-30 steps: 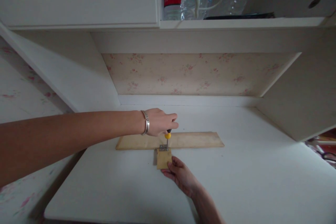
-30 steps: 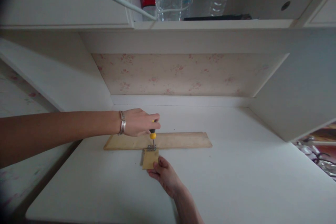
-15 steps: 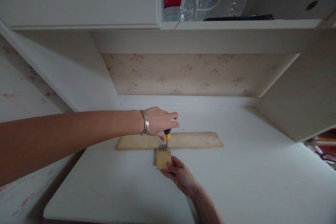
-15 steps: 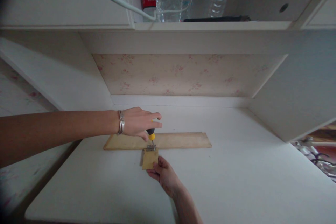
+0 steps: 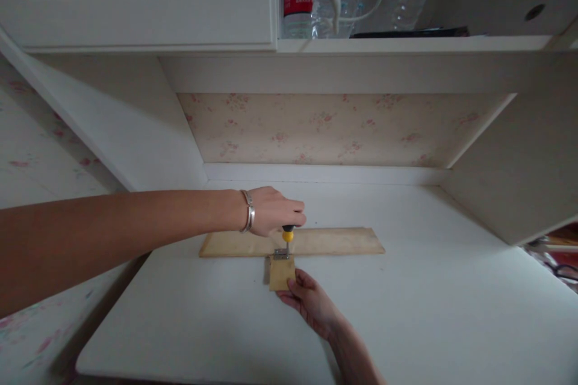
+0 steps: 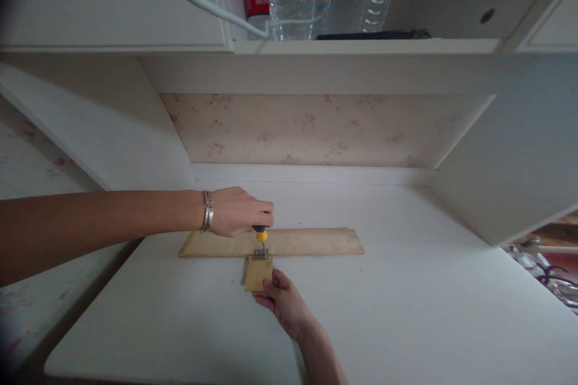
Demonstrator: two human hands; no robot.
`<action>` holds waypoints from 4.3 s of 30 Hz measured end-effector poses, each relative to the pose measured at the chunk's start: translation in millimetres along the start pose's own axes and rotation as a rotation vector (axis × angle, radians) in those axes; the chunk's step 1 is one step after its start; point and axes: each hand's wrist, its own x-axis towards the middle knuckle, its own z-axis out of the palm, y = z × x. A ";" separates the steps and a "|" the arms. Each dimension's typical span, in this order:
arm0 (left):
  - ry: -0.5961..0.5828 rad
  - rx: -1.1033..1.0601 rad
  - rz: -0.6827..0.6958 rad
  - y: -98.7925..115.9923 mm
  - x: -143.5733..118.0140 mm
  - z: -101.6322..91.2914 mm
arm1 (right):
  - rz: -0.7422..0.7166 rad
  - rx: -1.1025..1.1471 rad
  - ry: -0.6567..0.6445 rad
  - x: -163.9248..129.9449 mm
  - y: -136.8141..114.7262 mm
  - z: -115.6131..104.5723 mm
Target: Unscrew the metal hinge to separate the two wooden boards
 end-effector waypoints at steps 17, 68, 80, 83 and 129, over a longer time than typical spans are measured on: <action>0.047 -0.033 -0.157 -0.4 2.7 -1.2 | 0.004 0.009 -0.013 -1.4 -2.5 2.2; 0.056 -0.009 0.044 -2.3 -5.7 0.3 | 0.015 -0.003 -0.008 1.2 -0.9 -0.6; 0.071 -0.017 0.083 -5.0 -7.0 2.3 | 0.019 -0.002 -0.016 0.0 -3.2 1.0; 0.020 -0.005 -0.038 -5.1 -6.5 3.2 | 0.023 -0.002 -0.015 -0.1 -3.2 1.0; 0.039 -0.081 -0.009 -6.0 -8.3 5.5 | 0.013 -0.011 -0.018 0.7 -2.1 0.3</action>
